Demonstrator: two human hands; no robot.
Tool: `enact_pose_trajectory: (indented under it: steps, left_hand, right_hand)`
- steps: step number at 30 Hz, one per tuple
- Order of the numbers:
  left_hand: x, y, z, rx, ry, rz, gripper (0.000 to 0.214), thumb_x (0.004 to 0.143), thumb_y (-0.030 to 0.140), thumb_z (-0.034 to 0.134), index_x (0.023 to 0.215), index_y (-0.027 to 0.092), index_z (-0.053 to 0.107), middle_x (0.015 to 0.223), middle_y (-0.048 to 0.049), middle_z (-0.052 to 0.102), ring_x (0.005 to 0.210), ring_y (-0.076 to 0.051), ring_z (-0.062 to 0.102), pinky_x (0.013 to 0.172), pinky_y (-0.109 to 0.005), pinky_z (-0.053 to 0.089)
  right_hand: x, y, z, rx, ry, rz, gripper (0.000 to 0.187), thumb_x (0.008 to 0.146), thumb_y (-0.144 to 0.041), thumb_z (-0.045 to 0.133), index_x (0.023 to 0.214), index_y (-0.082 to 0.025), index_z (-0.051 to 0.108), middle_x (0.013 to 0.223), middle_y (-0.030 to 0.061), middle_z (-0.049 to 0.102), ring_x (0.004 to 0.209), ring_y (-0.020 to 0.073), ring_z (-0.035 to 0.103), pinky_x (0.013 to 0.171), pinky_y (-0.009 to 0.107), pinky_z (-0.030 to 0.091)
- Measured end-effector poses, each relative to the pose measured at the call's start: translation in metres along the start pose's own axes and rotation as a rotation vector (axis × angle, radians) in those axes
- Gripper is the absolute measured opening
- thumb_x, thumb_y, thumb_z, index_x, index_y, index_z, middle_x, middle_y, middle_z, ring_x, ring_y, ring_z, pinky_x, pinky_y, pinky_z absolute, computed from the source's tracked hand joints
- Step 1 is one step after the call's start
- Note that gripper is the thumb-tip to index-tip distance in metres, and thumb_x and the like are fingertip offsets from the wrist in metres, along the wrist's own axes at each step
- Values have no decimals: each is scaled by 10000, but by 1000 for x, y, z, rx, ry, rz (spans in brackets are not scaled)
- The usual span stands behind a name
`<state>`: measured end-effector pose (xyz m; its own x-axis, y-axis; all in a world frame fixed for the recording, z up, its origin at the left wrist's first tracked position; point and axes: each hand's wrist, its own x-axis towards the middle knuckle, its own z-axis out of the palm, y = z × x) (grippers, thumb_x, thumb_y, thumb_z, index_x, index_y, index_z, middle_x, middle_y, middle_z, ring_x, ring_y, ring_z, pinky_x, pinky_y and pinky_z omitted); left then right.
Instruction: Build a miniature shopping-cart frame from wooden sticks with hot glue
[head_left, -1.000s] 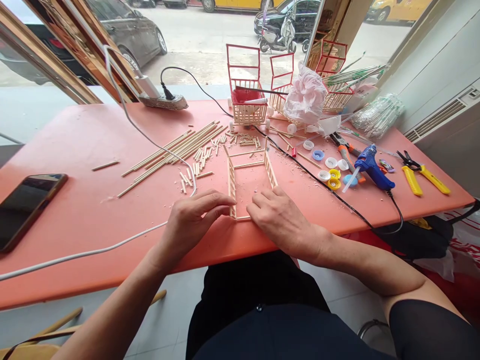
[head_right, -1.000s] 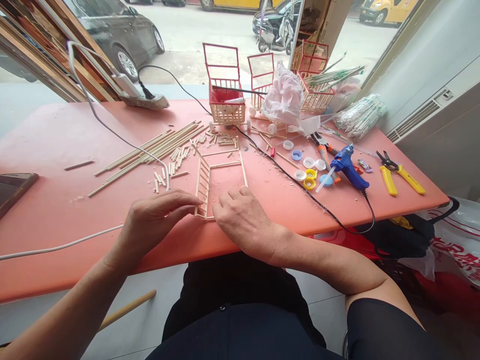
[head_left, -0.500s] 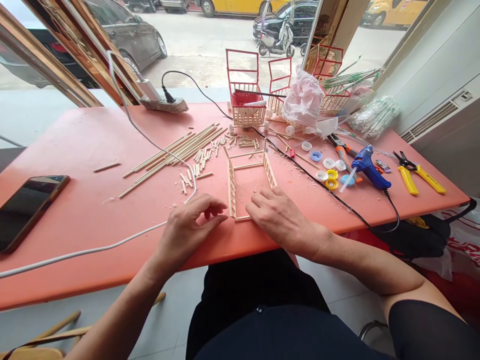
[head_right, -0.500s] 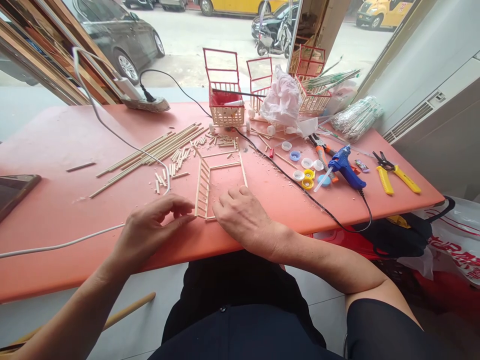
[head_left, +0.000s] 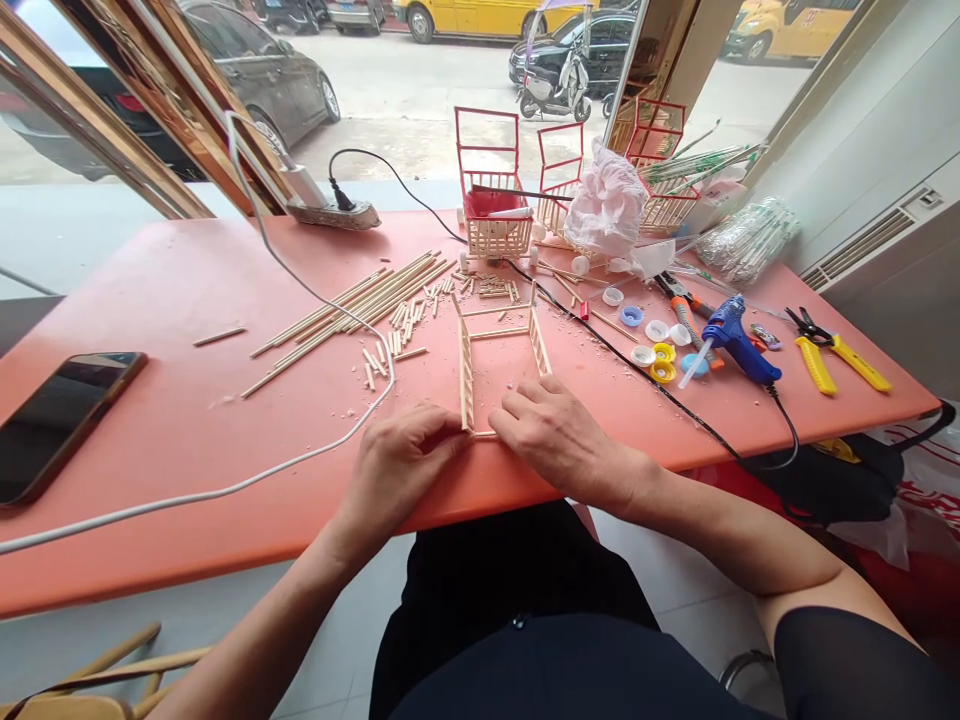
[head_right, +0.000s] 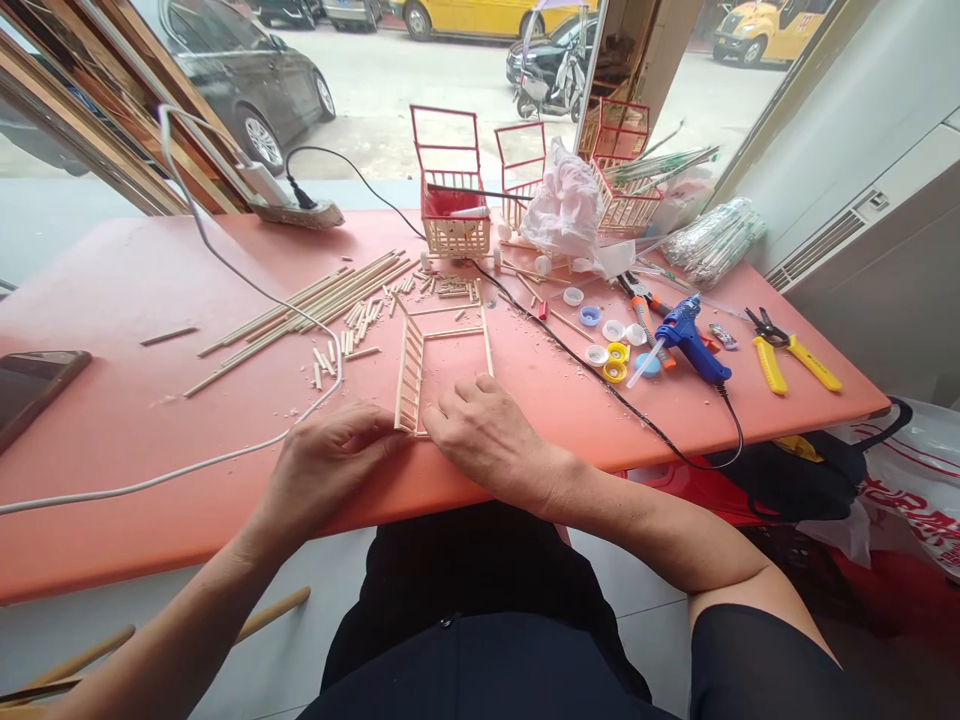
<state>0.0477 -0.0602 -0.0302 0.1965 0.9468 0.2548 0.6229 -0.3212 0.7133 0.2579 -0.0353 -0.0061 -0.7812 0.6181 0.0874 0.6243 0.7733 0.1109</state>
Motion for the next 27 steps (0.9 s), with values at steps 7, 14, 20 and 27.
enact_pose_trajectory:
  steps: [7, 14, 20, 27]
  left_hand:
    - [0, 0, 6, -17, 33, -94, 139, 865, 277, 655, 829, 226, 779, 769, 31, 762, 716, -139, 668, 707, -234, 466]
    - [2, 5, 4, -8, 22, -133, 157, 856, 312, 653, 823, 221, 776, 781, 11, 781, 713, -160, 687, 705, -254, 485]
    - [2, 7, 7, 16, 44, -150, 133, 847, 296, 664, 795, 214, 756, 734, 28, 754, 670, -147, 660, 679, -243, 477]
    - [6, 4, 2, -75, -44, -150, 143, 875, 277, 656, 821, 218, 775, 776, 19, 758, 735, -159, 667, 701, -242, 476]
  right_hand:
    - [4, 5, 2, 24, 51, -22, 239, 1000, -37, 488, 880, -139, 668, 883, 113, 684, 858, 249, 517, 752, 366, 348]
    - [6, 7, 0, 13, 36, -38, 213, 985, -40, 510, 866, -151, 649, 886, 103, 685, 867, 258, 530, 749, 368, 346]
    - [7, 10, -3, 12, 29, -59, 214, 992, -39, 504, 872, -144, 647, 875, 103, 683, 867, 258, 529, 762, 371, 340]
    - [7, 16, -2, 11, 34, -90, 193, 989, -45, 528, 871, -147, 641, 855, 88, 672, 845, 243, 521, 761, 368, 328]
